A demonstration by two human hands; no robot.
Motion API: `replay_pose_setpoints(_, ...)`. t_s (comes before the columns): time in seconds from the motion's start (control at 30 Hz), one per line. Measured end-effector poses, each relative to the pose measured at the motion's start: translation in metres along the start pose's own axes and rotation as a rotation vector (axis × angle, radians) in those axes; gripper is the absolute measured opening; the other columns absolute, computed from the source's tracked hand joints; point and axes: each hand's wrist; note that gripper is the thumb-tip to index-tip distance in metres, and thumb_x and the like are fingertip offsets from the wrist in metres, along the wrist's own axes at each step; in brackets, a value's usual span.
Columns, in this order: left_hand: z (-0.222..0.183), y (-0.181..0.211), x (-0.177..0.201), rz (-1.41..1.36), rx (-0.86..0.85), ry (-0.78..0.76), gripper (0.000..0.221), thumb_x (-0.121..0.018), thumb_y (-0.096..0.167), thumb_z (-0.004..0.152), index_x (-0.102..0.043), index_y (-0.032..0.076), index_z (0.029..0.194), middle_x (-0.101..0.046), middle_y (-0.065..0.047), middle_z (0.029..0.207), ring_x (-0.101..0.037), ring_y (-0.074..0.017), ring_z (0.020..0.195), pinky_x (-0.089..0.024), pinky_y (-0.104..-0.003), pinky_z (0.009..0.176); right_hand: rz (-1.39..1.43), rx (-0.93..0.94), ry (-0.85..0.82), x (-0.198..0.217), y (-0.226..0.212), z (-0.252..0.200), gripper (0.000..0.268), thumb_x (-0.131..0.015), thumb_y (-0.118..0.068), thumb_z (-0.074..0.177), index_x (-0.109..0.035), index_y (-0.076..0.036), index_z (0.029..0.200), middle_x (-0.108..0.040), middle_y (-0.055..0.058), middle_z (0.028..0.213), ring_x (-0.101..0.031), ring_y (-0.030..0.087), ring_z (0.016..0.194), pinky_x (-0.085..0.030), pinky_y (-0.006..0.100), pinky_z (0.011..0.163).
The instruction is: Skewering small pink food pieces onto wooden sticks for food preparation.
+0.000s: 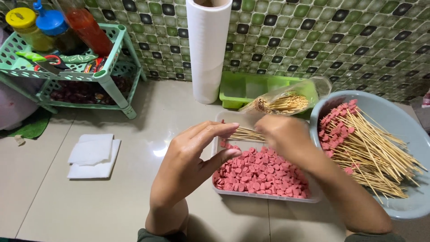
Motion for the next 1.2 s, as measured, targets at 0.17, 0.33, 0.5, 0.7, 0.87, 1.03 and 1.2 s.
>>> replay_pose_setpoints(0.17,-0.002,0.001,-0.007,0.015,-0.003,-0.021,0.038,-0.076,0.014,0.096,-0.061,0.007,0.130,-0.067,-0.005,0.095,-0.068,-0.0191,0.086,-0.055,-0.033,0.081,0.059,-0.128,0.109,0.048,0.027,0.018,0.012,-0.064,-0.008,0.101,-0.075,-0.005,0.105,-0.074,0.011,0.092,-0.068,0.025,0.074,-0.058,0.037,0.063)
replay_pose_setpoints(0.33,0.000,0.006,-0.008,0.041,0.001,-0.050,0.038,-0.075,0.018,0.095,-0.062,0.008,0.129,-0.071,-0.006,0.100,-0.070,-0.0193,0.088,-0.055,-0.032,0.080,0.117,-0.428,-0.191,0.043,0.016,0.048,0.021,-0.060,-0.010,0.106,-0.074,-0.012,0.122,-0.078,0.009,0.097,-0.061,0.012,0.052,-0.051,0.021,0.044)
replay_pose_setpoints(0.5,0.002,0.007,-0.006,0.028,-0.020,-0.038,0.036,-0.075,0.016,0.095,-0.062,0.006,0.127,-0.069,-0.005,0.091,-0.071,-0.0208,0.089,-0.058,-0.035,0.084,0.173,-0.262,0.017,0.023,0.035,0.047,0.019,-0.066,-0.001,0.096,-0.078,-0.008,0.111,-0.078,0.011,0.108,-0.075,0.024,0.091,-0.066,0.038,0.081)
replay_pose_setpoints(0.7,0.002,0.002,-0.010,0.022,-0.018,-0.040,0.036,-0.076,0.014,0.095,-0.062,0.006,0.127,-0.067,-0.004,0.091,-0.069,-0.0189,0.086,-0.057,-0.033,0.081,0.207,0.060,0.462,0.056,0.044,0.012,0.009,-0.070,-0.003,0.098,-0.074,-0.002,0.106,-0.076,0.013,0.100,-0.070,0.027,0.094,-0.055,0.045,0.097)
replay_pose_setpoints(0.87,0.007,-0.001,-0.013,0.041,-0.002,-0.028,0.035,-0.074,0.017,0.095,-0.063,0.006,0.126,-0.068,-0.007,0.099,-0.069,-0.0194,0.086,-0.057,-0.034,0.082,0.384,-0.100,0.777,0.095,0.026,-0.103,0.005,-0.059,0.014,0.118,-0.063,0.012,0.121,-0.062,0.020,0.106,-0.055,0.023,0.088,-0.044,0.031,0.081)
replay_pose_setpoints(1.03,0.009,-0.009,-0.035,0.051,0.015,-0.032,0.040,-0.072,0.015,0.096,-0.062,0.002,0.132,-0.068,-0.017,0.129,-0.071,-0.0287,0.112,-0.061,-0.039,0.097,0.411,-0.424,0.919,0.040,0.069,-0.203,0.034,-0.038,-0.007,0.130,-0.060,0.014,0.114,-0.048,0.019,0.097,-0.048,0.029,0.098,-0.037,0.042,0.102)
replay_pose_setpoints(1.2,0.009,-0.011,-0.055,0.005,-0.074,-0.165,0.030,-0.075,0.015,0.095,-0.066,0.009,0.122,-0.075,-0.005,0.094,-0.072,-0.0219,0.081,-0.057,-0.038,0.074,0.790,-0.274,1.065,0.012,0.093,-0.213,0.026,-0.046,-0.035,0.118,-0.048,-0.010,0.112,-0.051,0.010,0.096,-0.053,0.018,0.076,-0.042,0.023,0.067)
Point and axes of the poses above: each hand's wrist, its own z-axis towards the middle knuckle, its own x-axis out of the back of the hand, y = z × x
